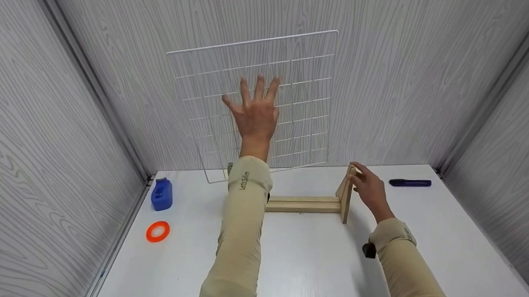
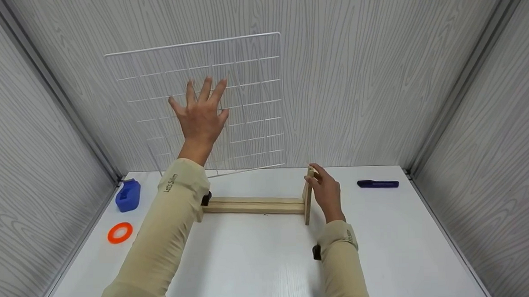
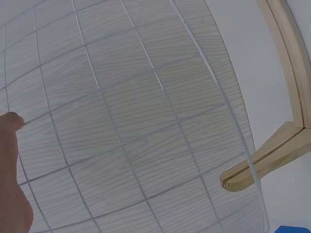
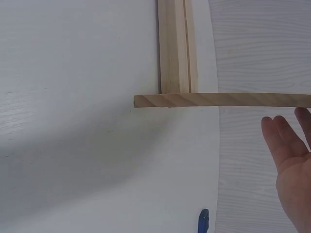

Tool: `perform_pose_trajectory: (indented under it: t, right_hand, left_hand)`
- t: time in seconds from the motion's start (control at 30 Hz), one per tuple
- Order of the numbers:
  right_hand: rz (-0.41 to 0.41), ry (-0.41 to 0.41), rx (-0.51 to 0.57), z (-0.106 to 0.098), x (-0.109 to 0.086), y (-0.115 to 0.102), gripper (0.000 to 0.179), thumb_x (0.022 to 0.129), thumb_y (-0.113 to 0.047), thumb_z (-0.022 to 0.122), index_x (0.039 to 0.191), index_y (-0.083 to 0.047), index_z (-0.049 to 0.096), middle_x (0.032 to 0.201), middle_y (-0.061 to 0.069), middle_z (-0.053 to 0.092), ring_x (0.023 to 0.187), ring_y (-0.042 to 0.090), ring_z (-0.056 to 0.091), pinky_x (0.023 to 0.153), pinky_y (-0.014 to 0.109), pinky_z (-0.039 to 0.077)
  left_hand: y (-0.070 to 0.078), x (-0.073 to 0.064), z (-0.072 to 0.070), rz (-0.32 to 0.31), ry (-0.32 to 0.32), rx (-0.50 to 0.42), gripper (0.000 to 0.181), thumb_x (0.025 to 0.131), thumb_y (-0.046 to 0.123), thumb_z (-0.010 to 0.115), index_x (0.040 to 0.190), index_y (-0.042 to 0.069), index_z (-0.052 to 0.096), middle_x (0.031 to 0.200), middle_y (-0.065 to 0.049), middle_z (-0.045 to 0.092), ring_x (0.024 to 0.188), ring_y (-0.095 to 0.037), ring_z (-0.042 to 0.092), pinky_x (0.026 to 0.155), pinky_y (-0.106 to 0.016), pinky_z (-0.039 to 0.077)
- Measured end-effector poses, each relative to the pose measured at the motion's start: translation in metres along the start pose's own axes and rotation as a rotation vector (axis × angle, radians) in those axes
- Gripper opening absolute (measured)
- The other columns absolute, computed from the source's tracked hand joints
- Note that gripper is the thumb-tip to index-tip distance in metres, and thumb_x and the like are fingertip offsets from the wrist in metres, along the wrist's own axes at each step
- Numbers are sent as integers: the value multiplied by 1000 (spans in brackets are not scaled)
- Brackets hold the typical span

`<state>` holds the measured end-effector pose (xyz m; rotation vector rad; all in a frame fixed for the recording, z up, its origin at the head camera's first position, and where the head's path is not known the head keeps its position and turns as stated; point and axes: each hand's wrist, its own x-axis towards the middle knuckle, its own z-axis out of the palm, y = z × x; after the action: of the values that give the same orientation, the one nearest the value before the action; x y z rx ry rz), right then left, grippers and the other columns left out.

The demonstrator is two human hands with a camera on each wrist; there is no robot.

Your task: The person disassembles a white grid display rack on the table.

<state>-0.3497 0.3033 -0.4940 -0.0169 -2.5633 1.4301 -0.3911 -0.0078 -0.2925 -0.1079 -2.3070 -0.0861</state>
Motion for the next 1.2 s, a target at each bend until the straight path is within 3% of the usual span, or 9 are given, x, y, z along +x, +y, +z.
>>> perform_pose_trajectory:
  t: [0.3,0.6,0.83,1.07,1.2]
  right_hand:
    - [-38,73,-27,-1,-1,2,49,101,-29,62,149,-19,52,138,21,63,122,36,66,92,48,60]
    - [-7,91,6,-2,-3,6,51,101,-31,63,149,-20,51,138,18,64,125,32,65,95,47,58]
    - [-9,121,2,-3,-6,8,50,99,-33,65,146,-20,53,139,17,64,122,30,67,84,24,60]
    - [10,151,29,-1,-10,10,50,99,-33,65,146,-22,51,141,18,62,123,31,67,89,37,61]
    - [-1,154,22,-1,-11,11,52,99,-35,65,147,-21,50,141,18,62,122,33,67,85,31,61]
  left_hand:
    - [-4,-5,3,-15,-37,-6,70,92,39,72,154,42,40,162,4,42,152,-34,34,108,-80,29]
    - [-9,-14,13,-27,-61,-25,72,91,38,74,154,41,39,161,4,43,153,-34,33,108,-80,28]
    - [-15,-24,22,-40,-109,-24,77,89,40,76,156,41,37,162,3,42,153,-35,32,108,-81,28]
    - [-19,-33,28,-39,-122,-10,75,89,38,76,155,39,39,161,2,43,151,-36,34,106,-81,30]
    - [-23,-38,31,-39,-145,8,75,89,40,76,155,38,40,161,2,43,151,-36,34,106,-81,30]
